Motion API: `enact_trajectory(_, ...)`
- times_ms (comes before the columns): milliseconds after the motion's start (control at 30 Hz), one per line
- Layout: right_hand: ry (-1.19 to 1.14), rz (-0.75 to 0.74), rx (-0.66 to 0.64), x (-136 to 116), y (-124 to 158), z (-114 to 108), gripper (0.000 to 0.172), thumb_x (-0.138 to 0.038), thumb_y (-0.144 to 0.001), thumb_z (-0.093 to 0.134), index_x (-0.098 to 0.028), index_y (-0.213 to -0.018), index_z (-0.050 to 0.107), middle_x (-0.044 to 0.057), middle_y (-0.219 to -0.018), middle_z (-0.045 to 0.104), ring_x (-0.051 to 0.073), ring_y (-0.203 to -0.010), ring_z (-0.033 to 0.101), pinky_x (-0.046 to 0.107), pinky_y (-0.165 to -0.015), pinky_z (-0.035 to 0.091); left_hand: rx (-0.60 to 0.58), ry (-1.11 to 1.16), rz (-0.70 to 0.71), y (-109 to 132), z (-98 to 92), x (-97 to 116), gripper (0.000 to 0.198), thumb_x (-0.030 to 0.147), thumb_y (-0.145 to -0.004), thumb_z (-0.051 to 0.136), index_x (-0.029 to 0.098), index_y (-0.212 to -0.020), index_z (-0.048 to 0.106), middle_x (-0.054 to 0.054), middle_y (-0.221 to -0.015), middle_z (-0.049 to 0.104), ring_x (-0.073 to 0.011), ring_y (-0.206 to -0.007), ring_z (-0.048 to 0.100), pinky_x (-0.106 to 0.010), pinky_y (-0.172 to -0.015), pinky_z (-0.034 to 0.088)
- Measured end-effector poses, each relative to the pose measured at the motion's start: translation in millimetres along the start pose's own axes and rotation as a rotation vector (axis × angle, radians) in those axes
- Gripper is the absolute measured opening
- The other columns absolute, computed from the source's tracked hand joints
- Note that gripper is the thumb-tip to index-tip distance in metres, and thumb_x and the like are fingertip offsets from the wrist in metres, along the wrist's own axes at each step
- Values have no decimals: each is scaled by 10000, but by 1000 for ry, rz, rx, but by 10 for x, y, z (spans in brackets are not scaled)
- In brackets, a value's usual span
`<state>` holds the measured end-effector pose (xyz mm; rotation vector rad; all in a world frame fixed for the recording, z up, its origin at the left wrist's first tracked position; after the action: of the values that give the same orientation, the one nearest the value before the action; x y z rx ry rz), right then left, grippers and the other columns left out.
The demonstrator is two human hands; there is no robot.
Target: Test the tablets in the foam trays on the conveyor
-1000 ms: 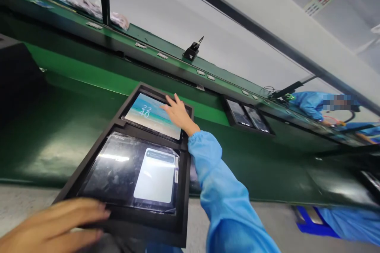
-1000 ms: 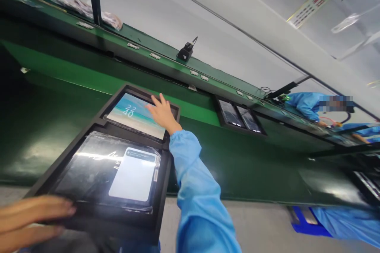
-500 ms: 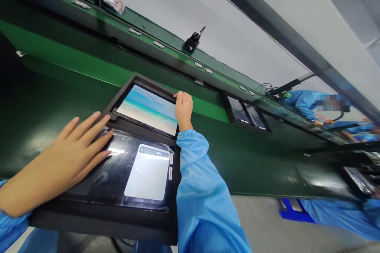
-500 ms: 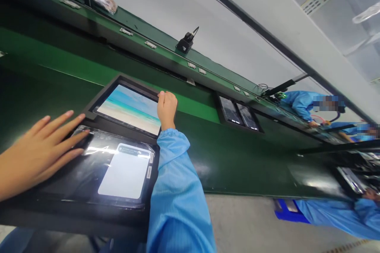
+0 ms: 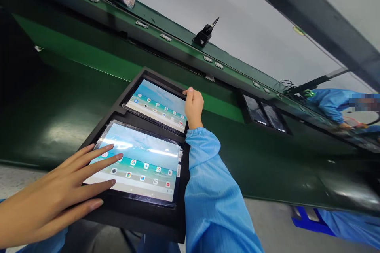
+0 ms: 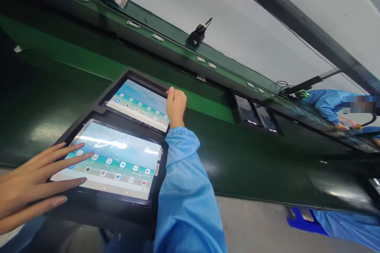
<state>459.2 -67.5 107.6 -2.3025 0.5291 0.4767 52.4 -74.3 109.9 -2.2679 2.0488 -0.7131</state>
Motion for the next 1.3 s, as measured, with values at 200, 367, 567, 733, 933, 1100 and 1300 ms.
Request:
enact_trajectory(200, -46, 21, 20, 8, -15, -6, 603, -488, -1047, 257, -194, -798, 720, 95, -864, 751, 255, -908, 675, 430, -913, 482, 88, -43, -75, 101, -113, -137, 622, 345, -828, 502, 554, -1412, 464, 128, -1514, 452, -335, -1428, 422, -539, -1294, 202)
enact_trajectory(367, -88, 45, 44, 4, -19, -22, 580, -502, -1039, 290, -205, -772, 711, 79, -852, 754, 246, -904, 683, 412, -909, 479, 152, 60, -252, 189, -256, -221, 349, 402, -924, 516, 518, -1221, 657, 147, -1468, 520, -325, -1426, 437, -638, -1270, 175)
enact_trajectory(567, -91, 58, 47, 8, -20, -21, 577, -504, -1036, 297, -206, -762, 709, 80, -842, 756, 246, -883, 685, 414, -904, 484, 61, -1, -200, 214, -254, -182, 387, 399, -975, 489, 423, -1349, 586, 118, -1595, 366, -333, -1483, 331, -620, -1278, 110)
enact_trajectory(733, -75, 51, 35, 17, -20, -7, 572, -495, -1033, 300, -210, -751, 709, 78, -831, 758, 244, -879, 690, 406, -893, 486, -12, -45, -100, 97, -214, -97, 484, 300, -959, 501, 405, -1431, 500, 44, -1633, 302, -309, -1534, 221, -580, -1286, 70)
enact_trajectory(933, -75, 61, 28, 32, -19, -1, 573, -491, -1033, 296, -208, -753, 707, 79, -825, 755, 245, -878, 692, 410, -896, 486, -33, -40, -8, -20, -221, 2, 423, 305, -968, 495, 393, -1377, 556, 70, -1618, 331, -290, -1530, 240, -539, -1300, 51)
enact_trajectory(1100, -79, 59, 16, 37, -18, 12, 576, -501, -1033, 296, -209, -756, 708, 78, -826, 757, 250, -871, 696, 413, -890, 485, -83, 5, 1, -104, -155, 1, 328, 464, -989, 514, 412, -1291, 632, 109, -1591, 372, -255, -1514, 287, -466, -1312, 47)
enact_trajectory(1300, -62, 62, -3, 50, -18, 35, 587, -507, -1033, 284, -214, -756, 710, 69, -805, 754, 245, -833, 697, 401, -853, 483, -149, -118, -15, -537, -38, -387, 324, 427, -1006, 489, 409, -1295, 634, 77, -1646, 250, -346, -1528, 226, -639, -1255, 113)
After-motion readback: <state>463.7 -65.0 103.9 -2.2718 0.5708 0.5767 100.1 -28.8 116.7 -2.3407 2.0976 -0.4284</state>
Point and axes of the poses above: each hand's wrist, its own y-axis away from the middle knuckle, its own z-axis out of the palm, x = y × z, the point moved 4 cm from there along -y, towards the middle knuckle
